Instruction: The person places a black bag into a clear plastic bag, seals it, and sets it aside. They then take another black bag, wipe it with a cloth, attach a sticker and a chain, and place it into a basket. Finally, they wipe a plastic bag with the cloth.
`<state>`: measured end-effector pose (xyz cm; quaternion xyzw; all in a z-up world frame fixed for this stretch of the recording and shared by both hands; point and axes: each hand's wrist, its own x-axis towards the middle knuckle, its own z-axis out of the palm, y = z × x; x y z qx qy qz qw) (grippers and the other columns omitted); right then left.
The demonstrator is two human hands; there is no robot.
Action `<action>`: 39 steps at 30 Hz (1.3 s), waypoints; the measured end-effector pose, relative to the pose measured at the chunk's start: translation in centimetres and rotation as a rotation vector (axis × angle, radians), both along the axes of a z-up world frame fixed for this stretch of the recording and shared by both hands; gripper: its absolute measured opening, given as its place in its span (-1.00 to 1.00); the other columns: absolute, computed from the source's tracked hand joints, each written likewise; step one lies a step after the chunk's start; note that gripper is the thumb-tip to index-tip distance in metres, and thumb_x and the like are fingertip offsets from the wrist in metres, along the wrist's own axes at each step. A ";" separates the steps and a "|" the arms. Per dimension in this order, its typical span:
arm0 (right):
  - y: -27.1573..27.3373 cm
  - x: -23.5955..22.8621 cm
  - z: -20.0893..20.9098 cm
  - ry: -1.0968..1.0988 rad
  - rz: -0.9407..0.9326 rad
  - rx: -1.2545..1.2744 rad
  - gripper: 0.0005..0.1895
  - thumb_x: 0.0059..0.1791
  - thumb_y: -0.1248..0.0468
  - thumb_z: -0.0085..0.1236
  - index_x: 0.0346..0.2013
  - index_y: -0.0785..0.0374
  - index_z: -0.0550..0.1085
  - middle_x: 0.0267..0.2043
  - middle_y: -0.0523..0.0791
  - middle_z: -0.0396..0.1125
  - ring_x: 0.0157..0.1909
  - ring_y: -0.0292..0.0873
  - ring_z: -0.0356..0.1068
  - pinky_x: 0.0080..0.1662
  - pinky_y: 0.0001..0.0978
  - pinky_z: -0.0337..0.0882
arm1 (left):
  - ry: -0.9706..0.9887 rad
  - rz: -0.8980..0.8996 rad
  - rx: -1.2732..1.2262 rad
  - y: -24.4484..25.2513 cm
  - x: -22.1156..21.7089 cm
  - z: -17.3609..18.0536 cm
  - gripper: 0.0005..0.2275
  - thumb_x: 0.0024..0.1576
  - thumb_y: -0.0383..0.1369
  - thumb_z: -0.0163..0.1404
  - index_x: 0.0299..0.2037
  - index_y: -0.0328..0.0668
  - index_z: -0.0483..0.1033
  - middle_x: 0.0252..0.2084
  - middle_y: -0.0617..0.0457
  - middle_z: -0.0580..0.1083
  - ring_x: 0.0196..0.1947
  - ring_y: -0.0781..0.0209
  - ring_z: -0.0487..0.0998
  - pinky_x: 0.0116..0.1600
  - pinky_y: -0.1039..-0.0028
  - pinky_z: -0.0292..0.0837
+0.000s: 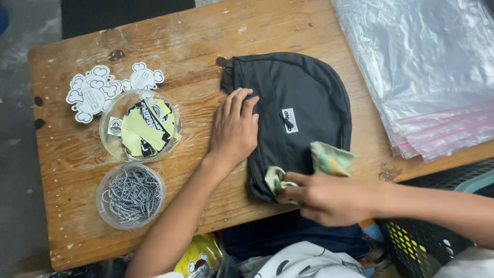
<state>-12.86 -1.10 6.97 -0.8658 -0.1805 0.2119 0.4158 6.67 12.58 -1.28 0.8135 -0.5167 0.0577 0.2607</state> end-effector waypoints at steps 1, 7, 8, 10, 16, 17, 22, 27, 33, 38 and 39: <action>-1.1 0.3 1.3 0.007 -0.003 -0.005 -0.67 -0.13 0.37 -0.02 -0.09 0.40 0.42 -0.09 0.15 0.26 -0.42 0.36 0.49 -0.47 0.15 0.52 | 0.007 -0.003 -0.005 0.0 -0.1 -0.3 -0.71 0.27 -0.38 -0.23 0.16 -0.25 0.34 0.19 -0.13 0.27 0.31 -0.17 0.25 0.29 0.02 0.25; -7.6 -0.1 -0.5 -0.446 -0.367 -0.386 -0.53 -0.10 0.27 0.04 0.12 0.20 0.43 -0.06 0.05 0.28 0.01 0.28 0.34 -0.13 0.08 0.42 | -0.076 -0.053 -0.103 0.5 -0.3 -0.2 -0.73 0.28 -0.41 -0.17 0.13 -0.28 0.43 0.18 -0.16 0.33 0.31 -0.22 0.28 0.31 0.01 0.21; -7.7 -0.4 -1.0 -0.441 -0.278 -0.571 -0.44 -0.11 0.08 0.05 0.17 0.16 0.37 0.06 0.05 0.22 0.10 0.28 0.25 -0.08 0.12 0.40 | -0.068 -0.142 -0.134 0.5 -0.2 0.0 -0.73 0.24 -0.47 -0.15 0.11 -0.19 0.47 0.19 -0.12 0.35 0.33 -0.21 0.27 0.33 -0.02 0.17; -8.1 -1.1 -1.0 -0.442 -0.188 -0.758 -0.32 -0.13 -0.10 0.07 0.21 0.12 0.30 0.19 0.05 0.16 0.20 0.28 0.16 -0.03 0.15 0.38 | -0.069 -0.227 -0.168 0.6 -0.1 0.1 -0.71 0.21 -0.52 -0.13 0.10 -0.10 0.50 0.21 -0.08 0.37 0.35 -0.19 0.26 0.36 -0.04 0.14; -8.4 -3.8 -2.4 -0.393 -0.045 -0.630 -0.24 -0.39 0.15 0.33 0.05 0.30 0.33 0.20 0.18 0.18 0.37 0.39 0.10 0.26 0.21 0.22 | 0.071 -0.175 -0.080 0.8 -0.2 0.2 -0.76 0.26 -0.43 -0.15 0.08 -0.01 0.49 0.16 0.02 0.44 0.33 -0.03 0.34 0.41 -0.02 0.09; -8.9 -3.8 -3.7 -0.595 -0.061 -0.618 -0.46 -0.32 0.21 0.26 -0.09 0.29 0.37 0.05 0.11 0.25 0.24 0.28 0.24 0.16 0.09 0.32 | 0.094 -0.166 -0.078 0.7 -0.2 0.2 -0.77 0.26 -0.42 -0.14 0.06 -0.01 0.50 0.15 0.02 0.45 0.32 -0.03 0.35 0.41 -0.03 0.08; -11.7 -3.9 -6.1 -0.961 -0.077 -0.627 -0.80 -0.10 0.22 0.09 -0.27 0.26 0.39 -0.18 0.02 0.29 -0.06 0.12 0.41 -0.13 -0.14 0.47 | 0.228 -0.135 -0.133 0.9 -0.3 1.0 -0.79 0.29 -0.32 -0.14 -0.02 -0.07 0.55 0.07 0.01 0.50 0.28 -0.03 0.39 0.43 -0.04 0.03; -14.7 -2.8 -2.4 -1.019 -0.667 -0.370 -0.60 -0.08 0.34 0.25 -0.01 0.42 0.37 -0.03 0.15 0.39 -0.29 0.03 0.37 -0.33 -0.20 0.26 | 0.557 -0.340 -0.307 2.3 -1.1 6.4 -0.26 0.28 0.17 -0.72 -0.21 -0.17 0.55 -0.17 0.01 0.56 -0.12 0.08 0.56 0.42 -0.09 -0.03; -13.3 4.5 8.6 -0.595 -1.062 -0.151 -0.89 -0.03 0.30 0.10 -0.37 0.23 0.35 -0.40 -0.21 0.18 -0.33 -0.32 0.12 -0.31 -0.41 0.11 | 0.656 -0.243 -0.486 2.7 -3.8 7.6 -0.91 0.15 -0.39 0.05 -0.27 -0.24 0.46 -0.34 0.11 0.47 -0.30 0.26 0.51 -0.16 0.52 0.43; -13.5 10.8 6.6 -0.236 -1.068 -0.087 -0.96 -0.07 0.27 0.02 -0.38 0.16 0.40 -0.48 -0.22 0.26 -0.44 -0.34 0.23 -0.41 -0.44 0.20 | 0.935 0.009 -0.468 2.0 -2.8 5.5 -0.71 0.20 -0.30 0.02 -0.51 -0.02 0.18 -0.52 0.31 0.13 -0.50 0.48 0.12 -0.41 0.56 0.04; -13.7 11.7 5.6 -0.200 -1.017 -0.146 -0.93 -0.07 0.26 0.00 -0.37 0.19 0.40 -0.44 -0.18 0.31 -0.41 -0.29 0.28 -0.37 -0.40 0.24 | 0.962 0.046 -0.424 1.8 -2.4 4.8 -0.78 0.24 -0.29 -0.02 -0.45 -0.07 0.31 -0.48 0.31 0.21 -0.45 0.50 0.19 -0.35 0.59 0.14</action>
